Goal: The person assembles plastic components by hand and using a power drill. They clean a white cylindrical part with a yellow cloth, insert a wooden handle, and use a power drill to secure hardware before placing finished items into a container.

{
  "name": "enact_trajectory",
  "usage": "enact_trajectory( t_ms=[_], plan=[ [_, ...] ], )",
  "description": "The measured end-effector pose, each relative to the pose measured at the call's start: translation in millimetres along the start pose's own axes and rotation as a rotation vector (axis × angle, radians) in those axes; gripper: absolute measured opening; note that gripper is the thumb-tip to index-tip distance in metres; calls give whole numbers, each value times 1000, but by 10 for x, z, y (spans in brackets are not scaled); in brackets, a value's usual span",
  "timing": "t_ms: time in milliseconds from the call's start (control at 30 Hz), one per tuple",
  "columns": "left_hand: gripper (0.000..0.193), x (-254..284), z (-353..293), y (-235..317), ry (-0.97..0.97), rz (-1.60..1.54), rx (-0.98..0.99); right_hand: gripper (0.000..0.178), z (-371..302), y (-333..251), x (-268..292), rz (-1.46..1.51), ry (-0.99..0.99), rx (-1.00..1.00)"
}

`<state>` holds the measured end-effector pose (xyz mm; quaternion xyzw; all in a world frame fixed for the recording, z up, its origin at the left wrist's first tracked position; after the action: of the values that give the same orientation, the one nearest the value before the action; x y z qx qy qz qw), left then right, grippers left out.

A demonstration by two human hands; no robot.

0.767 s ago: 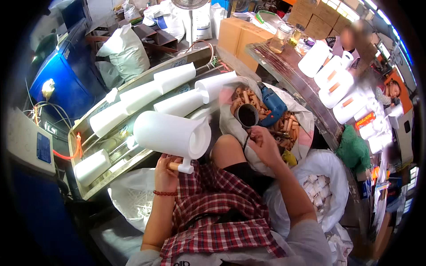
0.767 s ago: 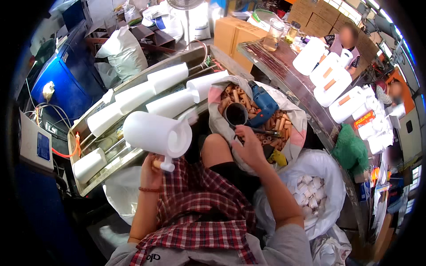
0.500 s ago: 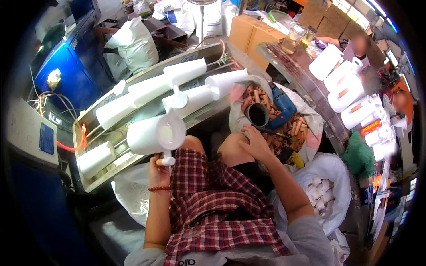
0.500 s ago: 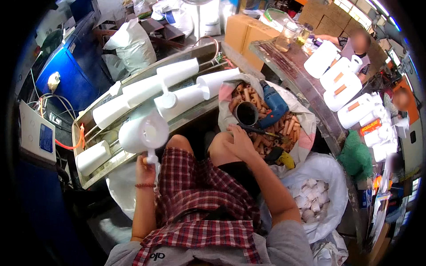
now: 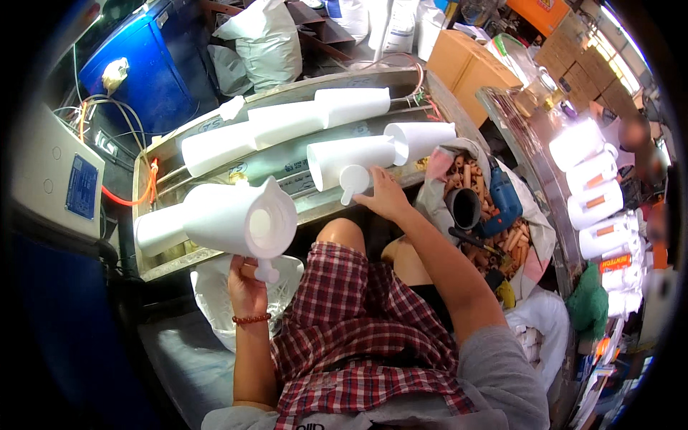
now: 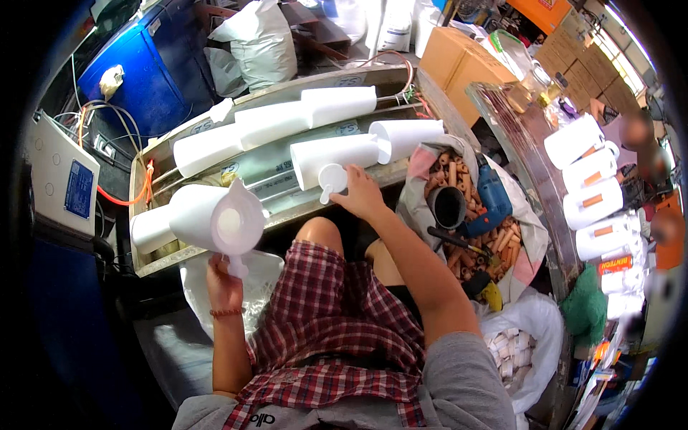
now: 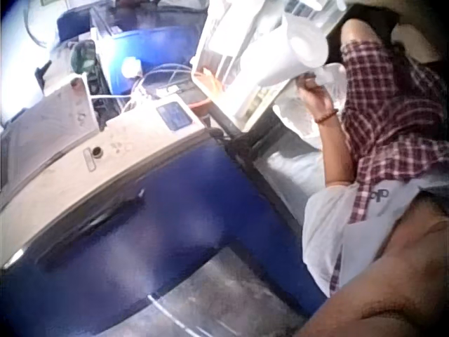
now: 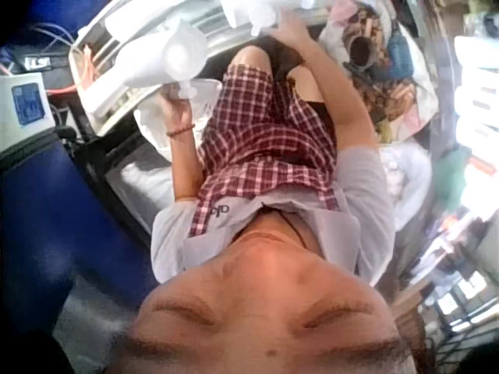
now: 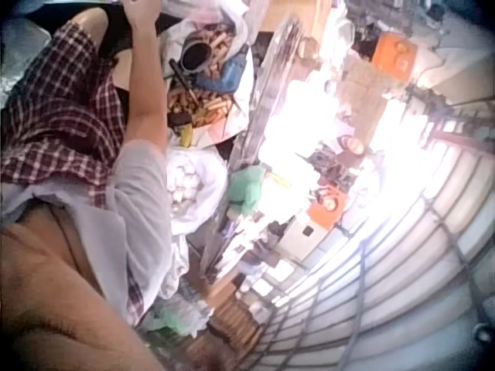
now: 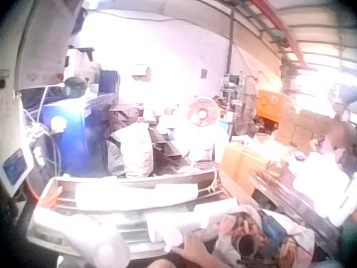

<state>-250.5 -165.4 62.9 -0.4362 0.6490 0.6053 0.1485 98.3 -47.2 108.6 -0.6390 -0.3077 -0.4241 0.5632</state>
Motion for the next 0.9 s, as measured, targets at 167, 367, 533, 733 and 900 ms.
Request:
enact_trajectory(
  t_ms=[167,367,533,733,900],
  plan=[
    [30,77,-1,0,-22,6,-4,84,421,-5,-409,-59,-122,-314],
    [26,68,72,-30,-40,-26,-35,78,412,-20,-470,-10,-40,-225],
    [25,-135,-47,66,38,-60,-23,77,-194,-979,488,338,26,79],
    [29,-438,-310,-30,1,-152,66,74,-1212,-2130,1232,339,47,631],
    [34,-495,-534,7,-43,-91,87,77,-1448,-2174,1303,231,130,707]
  ],
)
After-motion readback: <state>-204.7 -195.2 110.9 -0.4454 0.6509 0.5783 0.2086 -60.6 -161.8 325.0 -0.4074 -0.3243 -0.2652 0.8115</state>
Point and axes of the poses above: each hand's wrist, its own z-axis towards the middle knuckle, its own x-axis out of the back of the hand, y = z × x, the point moved 10 cm from there along z, towards the middle knuckle, and after that the axes turned 15 degrees about -x, right-handed, at the moved point
